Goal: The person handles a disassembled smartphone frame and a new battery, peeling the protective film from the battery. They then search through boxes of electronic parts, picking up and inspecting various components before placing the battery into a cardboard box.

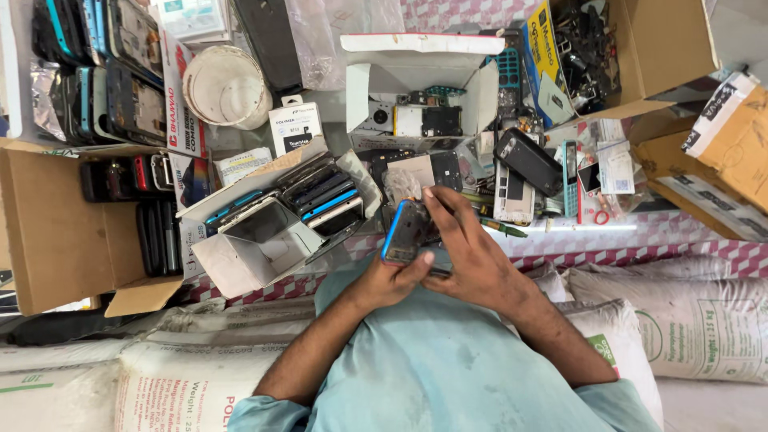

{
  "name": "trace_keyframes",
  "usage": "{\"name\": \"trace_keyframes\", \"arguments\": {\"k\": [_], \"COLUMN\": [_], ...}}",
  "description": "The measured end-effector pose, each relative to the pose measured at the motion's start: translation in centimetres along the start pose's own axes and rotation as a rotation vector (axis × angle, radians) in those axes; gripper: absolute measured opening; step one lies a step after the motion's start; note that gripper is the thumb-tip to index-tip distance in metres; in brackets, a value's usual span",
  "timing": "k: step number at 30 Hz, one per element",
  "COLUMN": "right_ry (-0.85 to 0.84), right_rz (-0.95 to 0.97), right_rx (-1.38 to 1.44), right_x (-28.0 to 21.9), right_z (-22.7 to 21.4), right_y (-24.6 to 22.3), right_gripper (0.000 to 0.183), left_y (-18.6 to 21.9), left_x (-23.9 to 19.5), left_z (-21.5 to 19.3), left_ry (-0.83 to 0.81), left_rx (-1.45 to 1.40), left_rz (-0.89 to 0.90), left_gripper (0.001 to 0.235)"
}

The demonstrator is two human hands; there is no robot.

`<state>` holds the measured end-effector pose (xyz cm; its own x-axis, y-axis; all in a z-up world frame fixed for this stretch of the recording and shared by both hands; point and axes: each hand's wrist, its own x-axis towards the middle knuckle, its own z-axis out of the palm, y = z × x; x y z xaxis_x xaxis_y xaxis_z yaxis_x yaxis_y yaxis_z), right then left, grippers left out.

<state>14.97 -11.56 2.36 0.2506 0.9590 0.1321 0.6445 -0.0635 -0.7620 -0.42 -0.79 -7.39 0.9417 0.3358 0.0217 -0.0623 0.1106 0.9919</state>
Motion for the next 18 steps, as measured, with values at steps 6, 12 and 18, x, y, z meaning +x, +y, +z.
{"name": "trace_keyframes", "arguments": {"k": [6, 12, 18], "right_ry": [-0.049, -0.032, 0.262], "right_rz": [0.012, -0.081, -0.022], "right_rx": [-0.079, -0.187, -0.433], "right_x": [1.0, 2.1, 4.9], "right_z": [-0.3, -4.5, -2.6], "right_y": [-0.4, 2.0, 5.2], "right_gripper": [0.113, 0.086, 0.051], "left_y": [-1.8, 0.5, 4.5], "left_x": [0.0, 0.9, 0.9], "left_z": [0.2, -0.3, -0.6], "left_ry": [0.088, 0.104, -0.065], "left_rx": [-0.074, -0.412, -0.642], "left_rz": [-0.067, -0.062, 0.037], "left_gripper": [0.042, 0.049, 0.063]}}
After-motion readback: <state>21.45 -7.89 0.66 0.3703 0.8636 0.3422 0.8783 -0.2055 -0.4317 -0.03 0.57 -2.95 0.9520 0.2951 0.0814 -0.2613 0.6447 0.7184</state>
